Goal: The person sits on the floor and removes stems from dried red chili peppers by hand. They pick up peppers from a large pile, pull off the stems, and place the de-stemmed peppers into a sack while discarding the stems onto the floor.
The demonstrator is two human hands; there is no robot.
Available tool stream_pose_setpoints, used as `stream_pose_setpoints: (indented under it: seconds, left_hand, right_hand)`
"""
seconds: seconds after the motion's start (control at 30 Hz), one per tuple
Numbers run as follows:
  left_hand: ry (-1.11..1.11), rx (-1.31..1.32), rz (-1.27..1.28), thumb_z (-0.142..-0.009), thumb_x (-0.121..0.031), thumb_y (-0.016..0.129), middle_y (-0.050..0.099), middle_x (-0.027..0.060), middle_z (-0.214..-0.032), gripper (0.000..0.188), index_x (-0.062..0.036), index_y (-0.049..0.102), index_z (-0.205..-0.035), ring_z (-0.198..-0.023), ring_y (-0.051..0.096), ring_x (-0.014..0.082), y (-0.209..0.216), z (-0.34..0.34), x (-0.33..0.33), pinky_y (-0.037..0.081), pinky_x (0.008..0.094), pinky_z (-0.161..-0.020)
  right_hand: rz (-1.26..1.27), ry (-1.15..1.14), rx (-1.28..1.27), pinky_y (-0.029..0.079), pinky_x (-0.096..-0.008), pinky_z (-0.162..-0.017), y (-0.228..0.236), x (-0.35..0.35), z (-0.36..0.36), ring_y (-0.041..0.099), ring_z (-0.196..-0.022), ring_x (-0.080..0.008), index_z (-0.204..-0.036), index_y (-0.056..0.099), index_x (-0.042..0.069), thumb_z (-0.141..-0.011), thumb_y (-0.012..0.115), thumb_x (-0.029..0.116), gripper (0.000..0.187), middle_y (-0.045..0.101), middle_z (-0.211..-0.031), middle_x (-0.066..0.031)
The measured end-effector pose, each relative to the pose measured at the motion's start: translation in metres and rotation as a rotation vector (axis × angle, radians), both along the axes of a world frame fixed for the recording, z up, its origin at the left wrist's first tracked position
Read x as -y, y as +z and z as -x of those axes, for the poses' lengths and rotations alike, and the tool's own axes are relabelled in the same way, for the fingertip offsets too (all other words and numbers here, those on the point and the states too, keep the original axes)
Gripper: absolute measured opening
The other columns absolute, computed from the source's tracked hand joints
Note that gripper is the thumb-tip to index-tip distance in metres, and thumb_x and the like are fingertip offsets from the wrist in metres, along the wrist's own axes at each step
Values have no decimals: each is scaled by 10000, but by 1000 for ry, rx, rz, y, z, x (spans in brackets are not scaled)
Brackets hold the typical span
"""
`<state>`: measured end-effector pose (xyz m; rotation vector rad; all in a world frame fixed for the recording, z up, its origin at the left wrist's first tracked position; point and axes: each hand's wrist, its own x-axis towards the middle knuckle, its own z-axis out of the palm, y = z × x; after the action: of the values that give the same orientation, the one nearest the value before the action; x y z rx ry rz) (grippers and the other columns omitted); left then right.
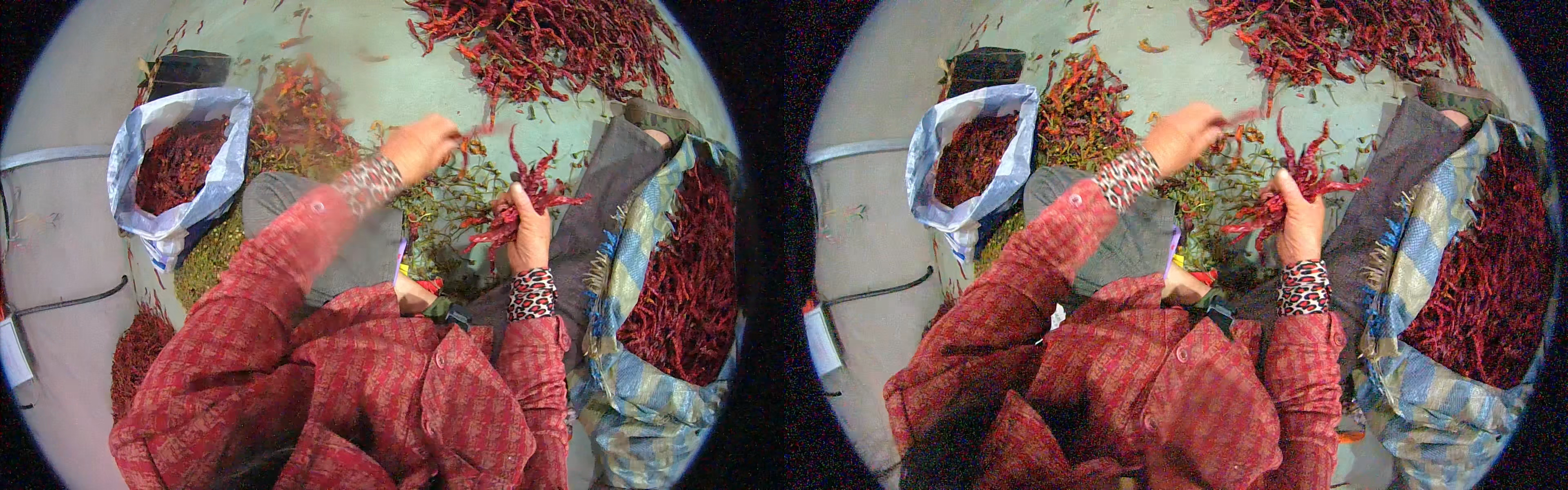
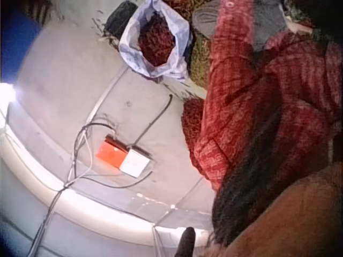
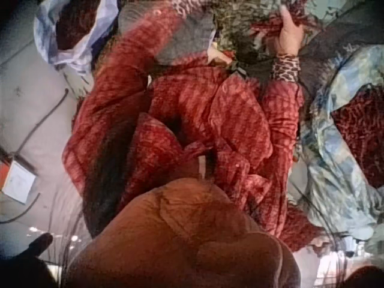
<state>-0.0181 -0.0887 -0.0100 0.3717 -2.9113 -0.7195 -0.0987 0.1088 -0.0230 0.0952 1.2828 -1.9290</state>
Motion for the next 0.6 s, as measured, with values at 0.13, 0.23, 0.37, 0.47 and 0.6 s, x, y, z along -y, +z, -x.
stream_pose_setpoints:
  seconds: [0.13,0.23,0.37,0.47,0.6]
  left_hand:
    - [-153,79,27,-741,-147,535,481,76,-870,219,-107,481,-949,-760,537,267,6,-13,-63,471,367,-617]
    - [-123,-23,-77,-749,-149,536,496,81,-828,208,-88,482,-941,-695,543,268,-4,-20,-71,466,364,-611]
    - [-74,195,-443,-781,-180,526,537,93,-728,194,-55,505,-927,-625,550,213,-5,-22,-63,456,328,-593]
    - [61,295,-891,-831,-153,474,578,60,-718,210,-9,514,-977,-641,546,96,16,-18,-63,448,234,-580]
    - [-34,222,-814,-824,-153,479,577,79,-724,201,-10,514,-962,-665,565,142,15,-17,-65,451,265,-609]
  right_hand:
    - [-11,32,27,432,-245,-549,-2,7,-15,536,-603,-101,-873,573,30,-743,617,110,158,590,-754,-23]
    - [-41,37,51,436,-247,-552,-1,3,-13,542,-613,-105,-882,572,32,-744,615,116,168,590,-763,-23]
    - [57,58,52,434,-248,-529,5,-5,-6,540,-578,-124,-848,547,43,-758,586,126,129,570,-695,-31]
    - [108,-13,110,442,-261,-553,10,-3,-3,542,-602,-129,-834,533,59,-772,567,137,105,564,-710,-18]
    - [147,-47,136,458,-276,-608,10,-2,1,555,-669,-128,-861,534,64,-781,558,124,104,572,-764,-15]
